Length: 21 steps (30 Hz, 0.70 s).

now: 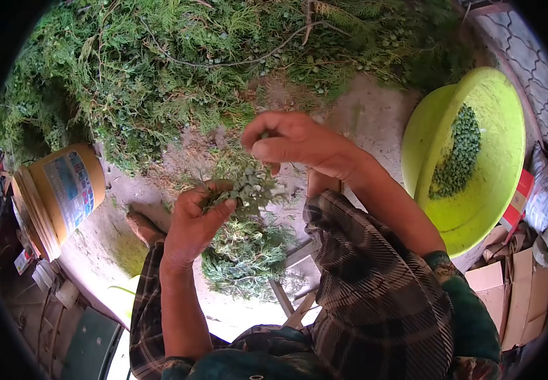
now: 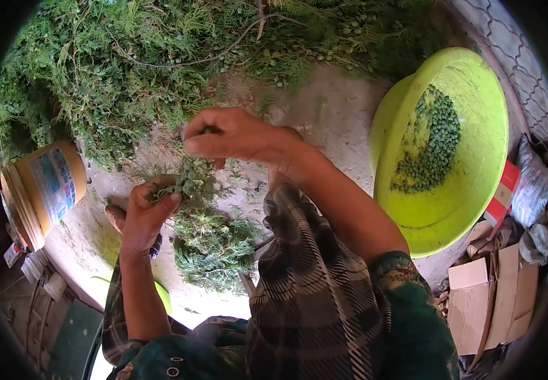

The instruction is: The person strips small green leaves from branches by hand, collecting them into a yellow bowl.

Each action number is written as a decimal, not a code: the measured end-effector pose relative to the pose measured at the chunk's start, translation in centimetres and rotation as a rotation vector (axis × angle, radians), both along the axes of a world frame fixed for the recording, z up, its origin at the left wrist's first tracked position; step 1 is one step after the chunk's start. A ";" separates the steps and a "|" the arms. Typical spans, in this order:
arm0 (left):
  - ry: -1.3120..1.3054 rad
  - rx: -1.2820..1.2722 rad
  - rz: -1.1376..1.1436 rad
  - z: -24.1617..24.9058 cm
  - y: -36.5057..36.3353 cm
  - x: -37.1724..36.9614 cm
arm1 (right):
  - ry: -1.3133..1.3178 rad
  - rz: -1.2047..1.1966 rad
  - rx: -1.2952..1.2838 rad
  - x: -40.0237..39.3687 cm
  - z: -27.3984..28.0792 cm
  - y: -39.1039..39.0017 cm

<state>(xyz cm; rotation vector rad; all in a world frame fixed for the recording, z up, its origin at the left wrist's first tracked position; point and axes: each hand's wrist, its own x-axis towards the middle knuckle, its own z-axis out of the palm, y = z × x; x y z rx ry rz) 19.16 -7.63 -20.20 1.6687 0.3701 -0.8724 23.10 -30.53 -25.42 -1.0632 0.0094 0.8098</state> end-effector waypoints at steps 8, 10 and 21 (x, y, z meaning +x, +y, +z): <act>0.153 -0.109 0.022 1.4 0.6 1.0 | -0.455 0.258 -0.020 -0.3 -0.2 1.7; 0.217 -0.064 0.081 1.0 0.9 1.0 | -0.563 0.222 -0.024 -0.5 -0.1 2.2; 0.237 -0.223 0.203 0.9 0.7 1.0 | -0.459 0.311 -0.042 -1.1 0.6 3.1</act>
